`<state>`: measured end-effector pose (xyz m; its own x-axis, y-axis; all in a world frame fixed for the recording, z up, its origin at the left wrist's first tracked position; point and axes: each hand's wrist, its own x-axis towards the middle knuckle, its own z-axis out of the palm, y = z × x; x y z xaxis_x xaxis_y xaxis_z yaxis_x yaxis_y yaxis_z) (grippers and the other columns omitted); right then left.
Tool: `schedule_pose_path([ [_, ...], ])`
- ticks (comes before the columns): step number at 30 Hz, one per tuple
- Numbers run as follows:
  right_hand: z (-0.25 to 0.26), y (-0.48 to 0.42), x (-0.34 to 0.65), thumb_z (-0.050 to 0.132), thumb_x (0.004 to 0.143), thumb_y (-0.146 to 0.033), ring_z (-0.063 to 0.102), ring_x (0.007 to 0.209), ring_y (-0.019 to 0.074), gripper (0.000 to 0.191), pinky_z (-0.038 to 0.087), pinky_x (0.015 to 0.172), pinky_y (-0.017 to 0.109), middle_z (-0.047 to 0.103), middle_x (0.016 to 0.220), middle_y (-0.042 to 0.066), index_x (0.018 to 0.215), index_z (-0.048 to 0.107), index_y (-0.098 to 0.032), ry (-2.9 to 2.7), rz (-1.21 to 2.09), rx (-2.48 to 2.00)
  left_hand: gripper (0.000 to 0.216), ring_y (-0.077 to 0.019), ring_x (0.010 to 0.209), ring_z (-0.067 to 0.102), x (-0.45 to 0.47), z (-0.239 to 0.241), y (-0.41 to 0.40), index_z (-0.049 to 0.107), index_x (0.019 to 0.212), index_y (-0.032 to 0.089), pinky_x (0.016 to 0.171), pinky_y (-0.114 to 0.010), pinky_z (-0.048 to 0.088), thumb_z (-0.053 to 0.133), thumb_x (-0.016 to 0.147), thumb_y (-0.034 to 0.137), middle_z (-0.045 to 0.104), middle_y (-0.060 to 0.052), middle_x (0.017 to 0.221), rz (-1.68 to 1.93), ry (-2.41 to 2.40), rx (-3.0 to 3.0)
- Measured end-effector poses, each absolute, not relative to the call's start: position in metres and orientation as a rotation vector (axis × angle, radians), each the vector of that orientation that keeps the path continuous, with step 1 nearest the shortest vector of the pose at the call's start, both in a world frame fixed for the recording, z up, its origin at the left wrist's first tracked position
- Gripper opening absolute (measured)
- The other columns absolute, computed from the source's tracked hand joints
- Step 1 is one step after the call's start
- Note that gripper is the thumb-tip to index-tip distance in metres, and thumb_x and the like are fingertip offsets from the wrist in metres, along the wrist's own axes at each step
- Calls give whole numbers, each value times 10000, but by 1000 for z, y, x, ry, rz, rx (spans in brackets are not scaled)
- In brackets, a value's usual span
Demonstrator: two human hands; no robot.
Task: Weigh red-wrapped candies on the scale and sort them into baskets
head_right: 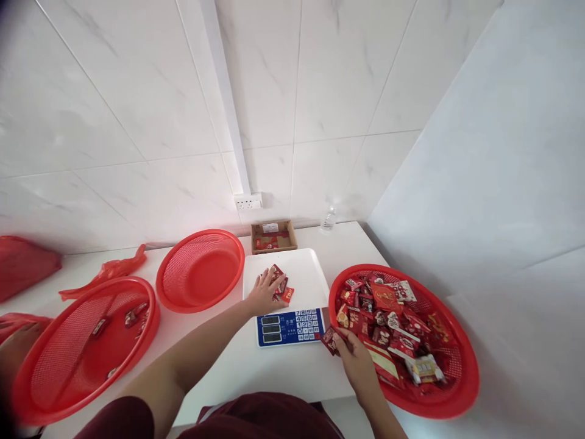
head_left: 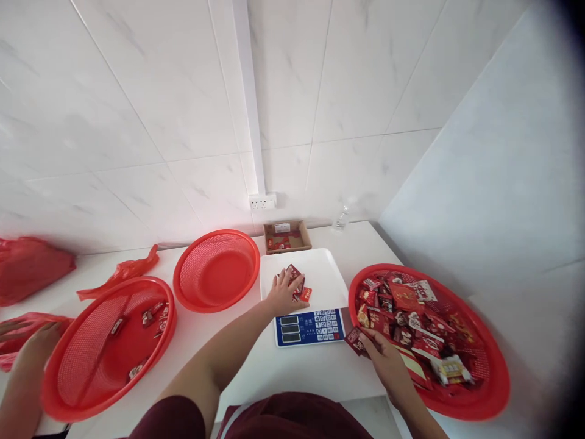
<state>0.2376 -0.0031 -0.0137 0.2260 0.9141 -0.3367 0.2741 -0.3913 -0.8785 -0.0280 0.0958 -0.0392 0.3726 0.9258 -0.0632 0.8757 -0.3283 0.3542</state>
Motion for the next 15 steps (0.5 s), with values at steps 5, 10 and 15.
schedule_pose_path([
  [5, -9, -13, 241, 565, 625, -530, 634, 748, 225, 456, 512, 722, 351, 689, 780, 53, 905, 645, -178, -1093, 1186, -1810, 539, -372, 1312, 199, -3, -47, 111, 532, 1209, 326, 1035, -572, 187, 521, 742, 595, 280, -81, 1444, 206, 1568, 2383],
  [10, -15, -26, 248, 590, 605, -527, 639, 802, 244, 438, 516, 726, 353, 698, 840, 66, 865, 661, -182, -1057, 1137, -1841, 321, -257, 1069, 460, -4, -44, 121, 586, 1093, 311, 842, -401, 439, 487, 823, 452, 491, -78, 1174, 327, 1613, 2303],
  [15, -15, -32, 254, 595, 606, -536, 642, 786, 242, 464, 521, 713, 348, 701, 819, 59, 894, 665, -179, -1030, 1130, -1830, 277, -174, 955, 538, -6, -36, 138, 584, 1087, 275, 731, -269, 470, 434, 875, 370, 523, -55, 1068, 540, 1761, 2150],
])
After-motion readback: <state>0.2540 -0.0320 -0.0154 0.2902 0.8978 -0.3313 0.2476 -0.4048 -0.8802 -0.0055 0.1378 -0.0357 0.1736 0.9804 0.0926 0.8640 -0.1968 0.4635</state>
